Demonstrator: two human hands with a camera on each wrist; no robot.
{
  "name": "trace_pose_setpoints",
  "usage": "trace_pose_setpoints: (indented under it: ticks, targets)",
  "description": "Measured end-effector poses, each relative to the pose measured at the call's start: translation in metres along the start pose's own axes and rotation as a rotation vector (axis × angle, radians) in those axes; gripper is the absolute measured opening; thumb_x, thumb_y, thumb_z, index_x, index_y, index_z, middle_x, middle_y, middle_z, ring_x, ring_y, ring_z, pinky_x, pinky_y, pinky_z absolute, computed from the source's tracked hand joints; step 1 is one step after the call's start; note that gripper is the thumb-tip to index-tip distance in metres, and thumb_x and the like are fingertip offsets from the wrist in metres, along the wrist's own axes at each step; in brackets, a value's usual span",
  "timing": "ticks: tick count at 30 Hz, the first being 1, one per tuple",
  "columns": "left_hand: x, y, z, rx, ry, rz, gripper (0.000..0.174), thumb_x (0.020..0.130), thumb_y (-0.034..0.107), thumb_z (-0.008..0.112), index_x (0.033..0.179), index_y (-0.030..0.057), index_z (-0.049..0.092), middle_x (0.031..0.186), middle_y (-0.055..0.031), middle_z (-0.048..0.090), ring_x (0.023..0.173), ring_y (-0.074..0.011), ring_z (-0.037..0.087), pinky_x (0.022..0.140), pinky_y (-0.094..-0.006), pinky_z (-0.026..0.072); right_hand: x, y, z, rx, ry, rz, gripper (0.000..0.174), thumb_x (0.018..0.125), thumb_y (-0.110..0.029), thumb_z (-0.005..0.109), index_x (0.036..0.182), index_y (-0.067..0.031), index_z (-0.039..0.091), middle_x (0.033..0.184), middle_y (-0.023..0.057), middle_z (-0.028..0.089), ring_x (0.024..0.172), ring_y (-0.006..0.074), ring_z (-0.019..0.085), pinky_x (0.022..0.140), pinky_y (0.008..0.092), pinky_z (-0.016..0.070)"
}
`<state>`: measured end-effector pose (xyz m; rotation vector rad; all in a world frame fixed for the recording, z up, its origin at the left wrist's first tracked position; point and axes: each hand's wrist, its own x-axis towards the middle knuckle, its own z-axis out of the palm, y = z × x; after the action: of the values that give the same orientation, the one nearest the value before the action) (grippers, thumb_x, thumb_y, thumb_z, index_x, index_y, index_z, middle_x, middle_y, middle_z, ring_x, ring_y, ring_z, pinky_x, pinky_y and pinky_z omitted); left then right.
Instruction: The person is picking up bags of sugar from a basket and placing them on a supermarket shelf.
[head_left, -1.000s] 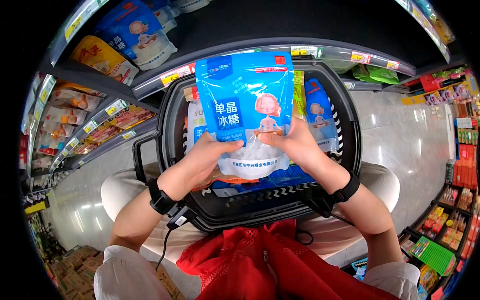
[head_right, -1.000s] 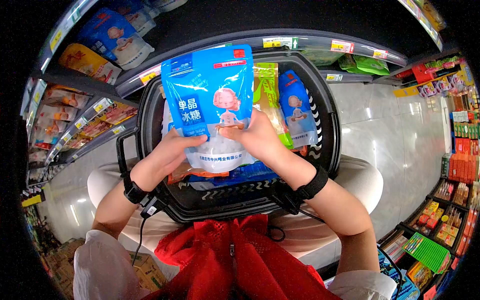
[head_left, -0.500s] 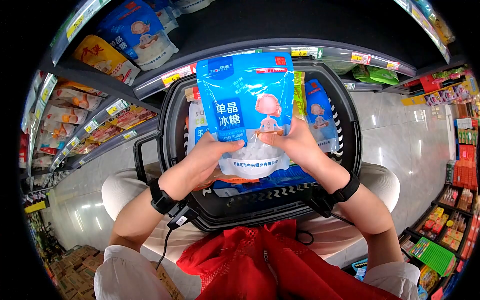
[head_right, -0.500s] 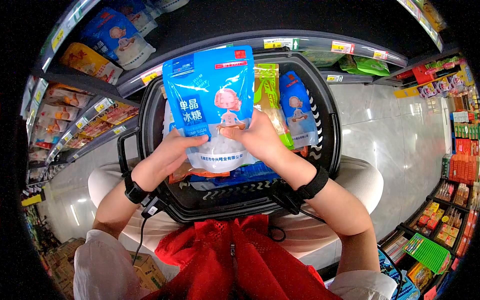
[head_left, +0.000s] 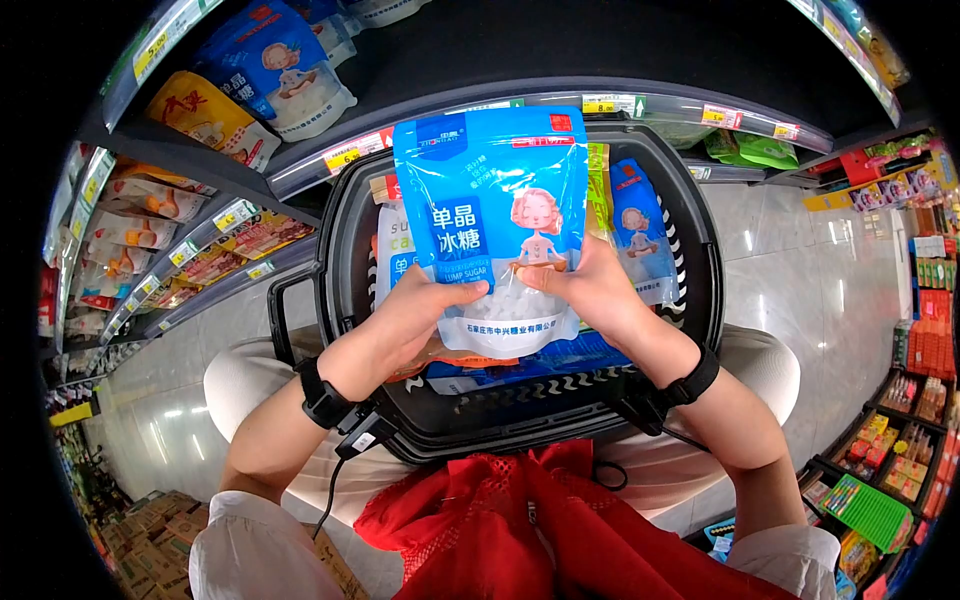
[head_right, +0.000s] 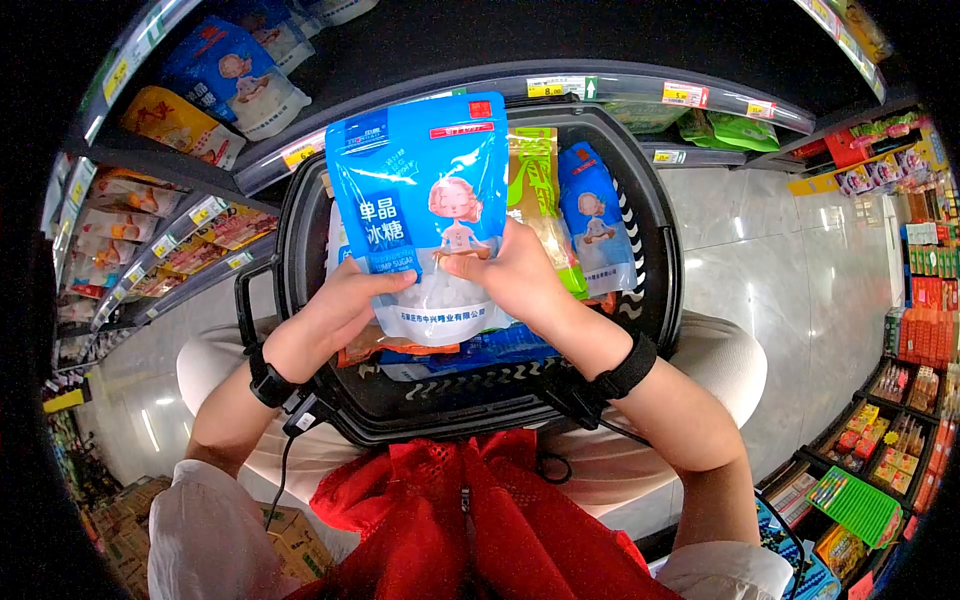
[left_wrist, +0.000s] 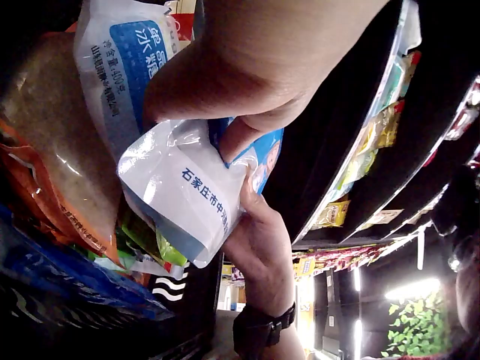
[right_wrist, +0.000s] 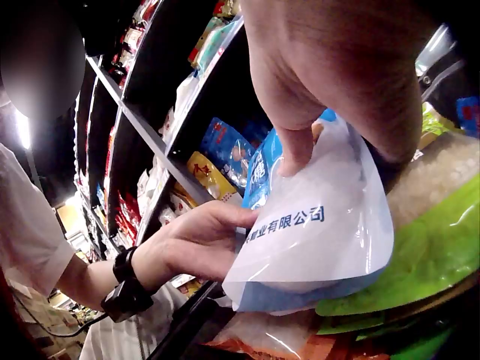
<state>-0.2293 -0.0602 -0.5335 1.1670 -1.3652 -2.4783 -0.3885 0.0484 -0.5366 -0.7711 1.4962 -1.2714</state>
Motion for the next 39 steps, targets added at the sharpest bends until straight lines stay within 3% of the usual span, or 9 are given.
trace_pose_setpoints:
  ticks: [11, 34, 37, 39]
  targets:
    - [0.0, -0.001, 0.0, -0.013, -0.011, 0.014, 0.029, 0.075, 0.003, 0.059, 0.104, -0.0003, 0.053, 0.098, -0.0101, 0.058, 0.092, -0.019, 0.055, 0.082, -0.0321, 0.0416, 0.002, 0.005, -0.001, 0.009, -0.008, -0.004, 0.039, 0.07, -0.004, 0.066, 0.105, 0.0007, 0.049, 0.094, 0.0086, 0.059, 0.083, 0.0132, 0.056, 0.072, 0.0278, 0.0457]
    - [0.0, -0.001, -0.001, -0.029, -0.008, 0.014, 0.029, 0.075, 0.003, 0.059, 0.103, -0.0006, 0.054, 0.099, -0.0101, 0.058, 0.091, -0.0196, 0.056, 0.08, -0.0327, 0.0433, 0.001, 0.002, -0.001, -0.022, -0.005, -0.022, 0.04, 0.072, -0.003, 0.065, 0.109, -0.0009, 0.048, 0.098, 0.0074, 0.059, 0.088, 0.0133, 0.055, 0.078, 0.0282, 0.0444]
    - [0.002, -0.004, -0.003, -0.059, -0.042, -0.001, 0.031, 0.074, 0.003, 0.062, 0.104, 0.0031, 0.054, 0.099, -0.0058, 0.058, 0.092, -0.0164, 0.055, 0.083, -0.0309, 0.041, 0.003, 0.008, -0.002, 0.018, -0.012, 0.006, 0.04, 0.072, -0.002, 0.065, 0.108, -0.0012, 0.049, 0.097, 0.0068, 0.059, 0.089, 0.0129, 0.055, 0.078, 0.0282, 0.0441]
    - [0.001, -0.005, -0.002, -0.021, 0.002, 0.04, 0.03, 0.074, 0.004, 0.06, 0.104, -0.0007, 0.053, 0.097, -0.0096, 0.059, 0.09, -0.019, 0.056, 0.08, -0.0318, 0.0436, 0.003, 0.003, -0.002, -0.022, -0.005, -0.024, 0.038, 0.073, -0.005, 0.064, 0.108, -0.0013, 0.049, 0.097, 0.0065, 0.059, 0.09, 0.0126, 0.054, 0.078, 0.0277, 0.0437]
